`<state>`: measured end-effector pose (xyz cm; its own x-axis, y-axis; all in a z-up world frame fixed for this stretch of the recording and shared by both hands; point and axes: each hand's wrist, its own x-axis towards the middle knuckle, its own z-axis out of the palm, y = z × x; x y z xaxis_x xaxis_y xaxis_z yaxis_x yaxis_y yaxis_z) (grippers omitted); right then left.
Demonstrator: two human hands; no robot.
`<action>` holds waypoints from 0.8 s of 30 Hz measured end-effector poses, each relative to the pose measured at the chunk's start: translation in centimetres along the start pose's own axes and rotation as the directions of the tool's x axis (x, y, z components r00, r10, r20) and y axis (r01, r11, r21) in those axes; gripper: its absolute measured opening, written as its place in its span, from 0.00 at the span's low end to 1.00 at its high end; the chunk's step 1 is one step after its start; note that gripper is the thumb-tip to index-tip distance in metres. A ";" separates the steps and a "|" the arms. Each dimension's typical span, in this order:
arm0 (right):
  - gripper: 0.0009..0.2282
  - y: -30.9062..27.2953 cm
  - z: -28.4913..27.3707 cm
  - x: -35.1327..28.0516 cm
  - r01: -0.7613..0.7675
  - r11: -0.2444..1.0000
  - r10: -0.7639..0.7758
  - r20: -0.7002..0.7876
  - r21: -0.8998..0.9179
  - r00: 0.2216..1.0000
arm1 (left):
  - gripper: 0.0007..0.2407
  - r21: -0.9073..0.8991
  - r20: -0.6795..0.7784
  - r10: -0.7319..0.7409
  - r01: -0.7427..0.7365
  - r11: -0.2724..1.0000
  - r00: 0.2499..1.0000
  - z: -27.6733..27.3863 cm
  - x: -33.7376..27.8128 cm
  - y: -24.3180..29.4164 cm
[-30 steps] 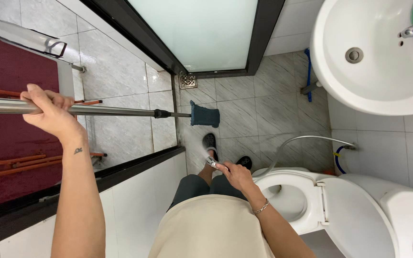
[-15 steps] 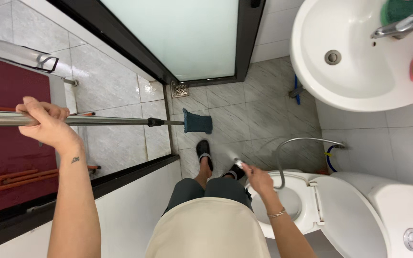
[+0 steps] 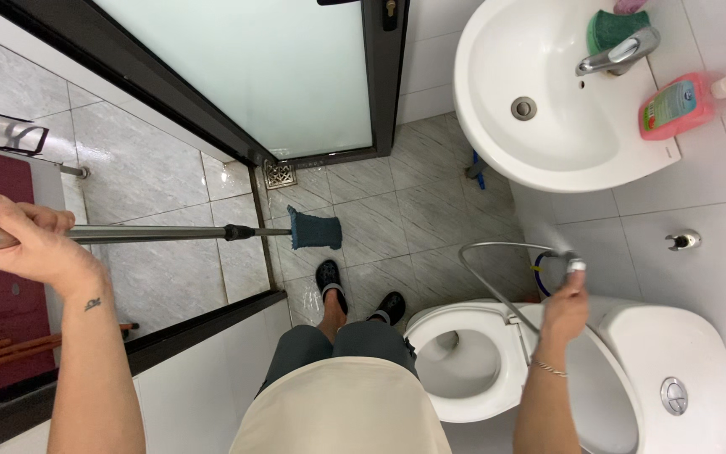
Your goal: The person cleans the bathroom floor using a spray nozzle and a mop. They spray water onto the mop head and the tiled floor, then use the mop to scrub the area near the shower and toilet. The person also sprays the inside of the toilet bowl with the nozzle.
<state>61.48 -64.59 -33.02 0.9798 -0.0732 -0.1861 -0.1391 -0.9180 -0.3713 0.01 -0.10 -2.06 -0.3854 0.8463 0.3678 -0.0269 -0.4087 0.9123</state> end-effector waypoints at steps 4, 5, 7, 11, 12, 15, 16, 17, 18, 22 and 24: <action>0.44 -3.2 -6.2 1.1 0.062 0.928 -0.018 -0.123 0.366 0.992 | 0.23 -0.047 -0.025 0.007 -0.009 0.999 1.000 0.0 -0.5 0.1; 0.45 -4.9 -8.4 0.7 -0.011 0.860 0.051 -0.065 0.509 0.997 | 0.25 -0.048 0.018 0.039 -0.038 0.998 0.999 -0.1 -0.7 0.4; 0.41 -6.4 -9.8 1.4 -0.041 0.761 0.066 -0.015 0.648 0.998 | 0.20 -0.068 -0.032 0.022 -0.024 0.997 0.999 -1.0 0.1 -1.2; 0.37 -9.7 -13.0 2.3 -0.184 0.561 0.124 0.137 0.807 0.983 | 0.23 0.007 0.000 0.064 -0.064 0.998 0.998 -0.4 -1.4 1.0; 0.37 -9.8 -13.3 2.8 -0.182 0.560 0.123 0.137 0.808 0.983 | 0.23 0.006 -0.001 0.065 -0.065 0.998 0.998 -0.5 -1.1 0.2; 0.37 -9.7 -13.8 3.8 -0.248 0.549 0.149 0.198 0.798 0.969 | 0.18 -0.056 -0.068 0.027 -0.031 0.998 0.997 -1.1 -1.3 -0.3; 0.38 -9.5 -13.9 4.1 -0.260 0.555 0.151 0.211 0.790 0.966 | 0.19 -0.031 -0.032 0.035 -0.036 0.999 0.999 -0.8 -1.8 0.5; 0.38 -9.4 -14.0 4.4 -0.271 0.559 0.154 0.222 0.784 0.963 | 0.20 -0.009 0.005 0.043 -0.043 0.999 0.999 -0.3 -2.3 1.3; 0.38 -9.1 -13.9 5.0 -0.270 0.559 0.152 0.223 0.784 0.963 | 0.20 -0.009 0.003 0.044 -0.044 0.999 0.999 -0.3 -2.1 0.8; 0.38 -7.9 -13.9 6.3 -0.303 0.567 0.162 0.256 0.766 0.953 | 0.16 -0.057 -0.103 -0.029 0.023 0.998 0.994 0.0 -2.7 0.5; 0.38 -7.7 -14.0 6.9 -0.320 0.575 0.177 0.267 0.753 0.947 | 0.17 -0.040 -0.096 -0.024 0.021 0.999 0.995 0.4 -3.1 0.9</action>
<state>71.36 -63.50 -18.71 0.8652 -0.1281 -0.4848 -0.5014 -0.2114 -0.8390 1.51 -3.01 -2.29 -0.4715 0.8192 0.3264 -0.0717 -0.4045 0.9117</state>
